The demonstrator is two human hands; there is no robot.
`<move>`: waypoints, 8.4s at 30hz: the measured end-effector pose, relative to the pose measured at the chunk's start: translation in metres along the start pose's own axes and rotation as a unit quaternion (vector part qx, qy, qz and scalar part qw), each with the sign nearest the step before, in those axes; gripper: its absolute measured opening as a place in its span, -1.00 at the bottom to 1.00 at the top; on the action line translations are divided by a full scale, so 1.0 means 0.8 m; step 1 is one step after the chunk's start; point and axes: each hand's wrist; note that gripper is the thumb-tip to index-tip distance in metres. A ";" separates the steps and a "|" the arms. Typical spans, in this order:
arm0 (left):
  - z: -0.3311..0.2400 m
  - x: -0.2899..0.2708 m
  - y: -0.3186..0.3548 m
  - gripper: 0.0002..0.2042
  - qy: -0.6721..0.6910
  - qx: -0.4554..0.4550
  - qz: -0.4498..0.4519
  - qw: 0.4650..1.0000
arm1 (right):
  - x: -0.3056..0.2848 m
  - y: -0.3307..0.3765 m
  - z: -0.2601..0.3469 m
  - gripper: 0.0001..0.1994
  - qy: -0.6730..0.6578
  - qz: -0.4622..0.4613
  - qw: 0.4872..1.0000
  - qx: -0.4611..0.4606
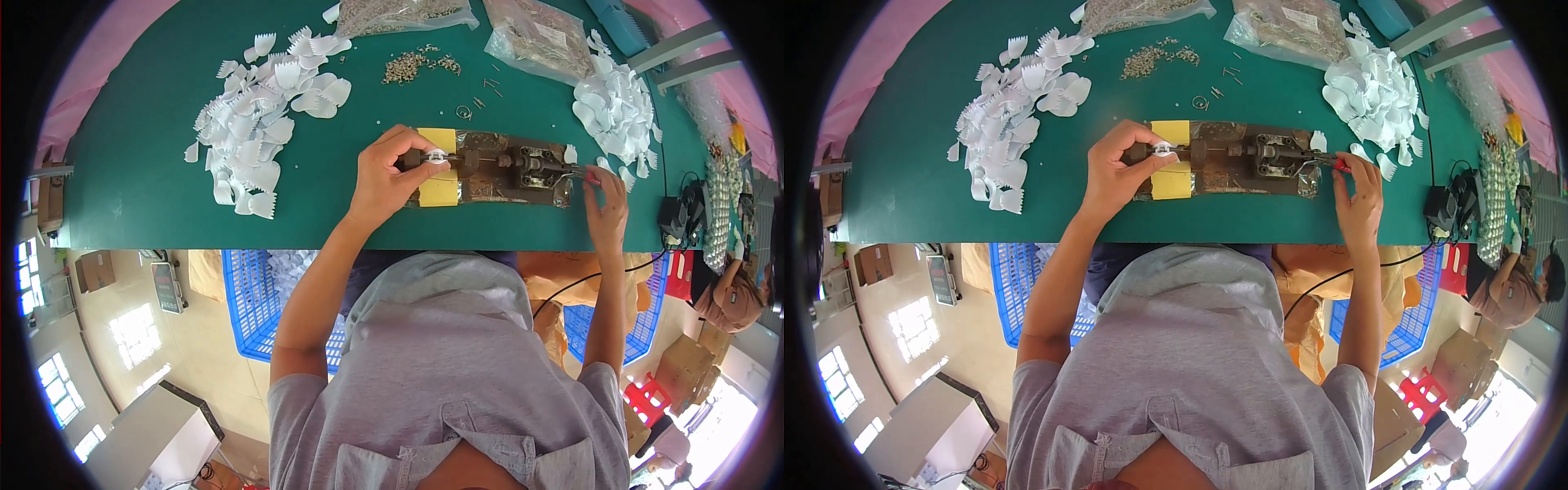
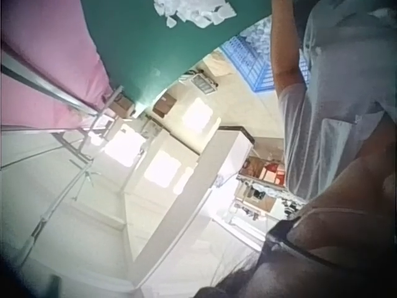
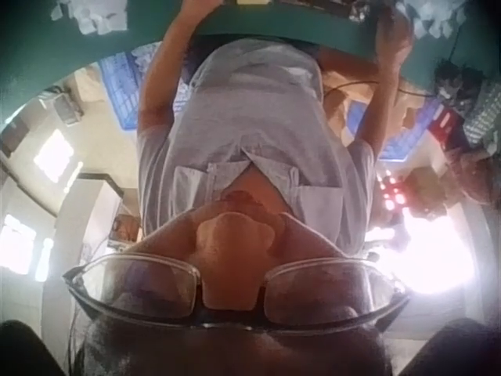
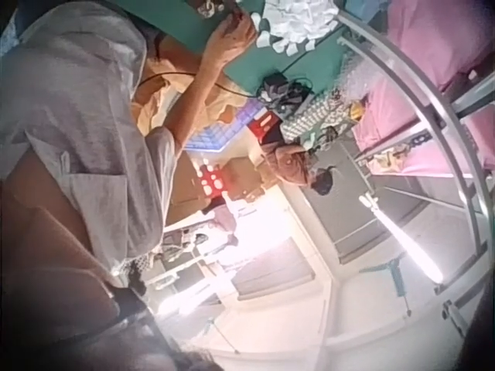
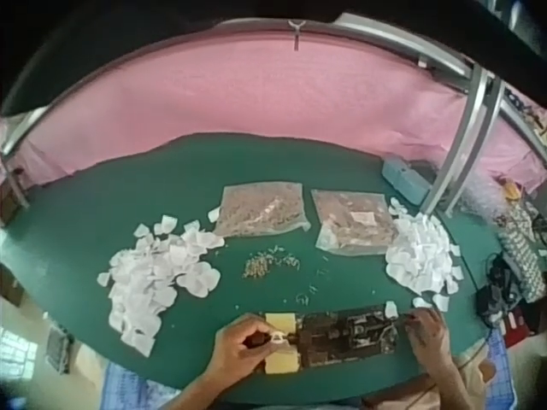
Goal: The person assembles hair clips by hand, picking up a white plastic shell and a metal spring, fitting the spring into the shell, and inserting a metal pin through the assembly using a small manual press. The completed hair clips are then placed into a blue plastic basket.
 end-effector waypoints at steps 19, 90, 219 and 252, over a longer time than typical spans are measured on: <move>0.001 0.001 0.003 -0.76 -0.054 0.024 -0.021 0.998 | -0.031 -0.089 0.073 -0.70 -0.596 -0.026 0.792 0.129; -0.048 -0.009 0.000 -0.30 -0.231 0.042 0.026 0.972 | 0.032 -0.129 0.218 -0.72 -0.398 0.286 0.864 -0.116; -0.007 -0.008 -0.007 -0.69 -0.119 0.089 0.001 0.989 | 0.010 -0.171 0.238 -0.85 -0.128 0.357 0.878 -0.292; -0.007 -0.003 -0.007 -0.71 -0.074 0.067 0.002 0.995 | 0.001 -0.023 -0.009 -0.79 -0.134 0.034 0.972 0.192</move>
Point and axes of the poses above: each hand's wrist, its own y-axis away from the middle knuckle, its own x-axis out of the palm, z = x × y, and after that the axes turned 12 degrees about y, right-handed
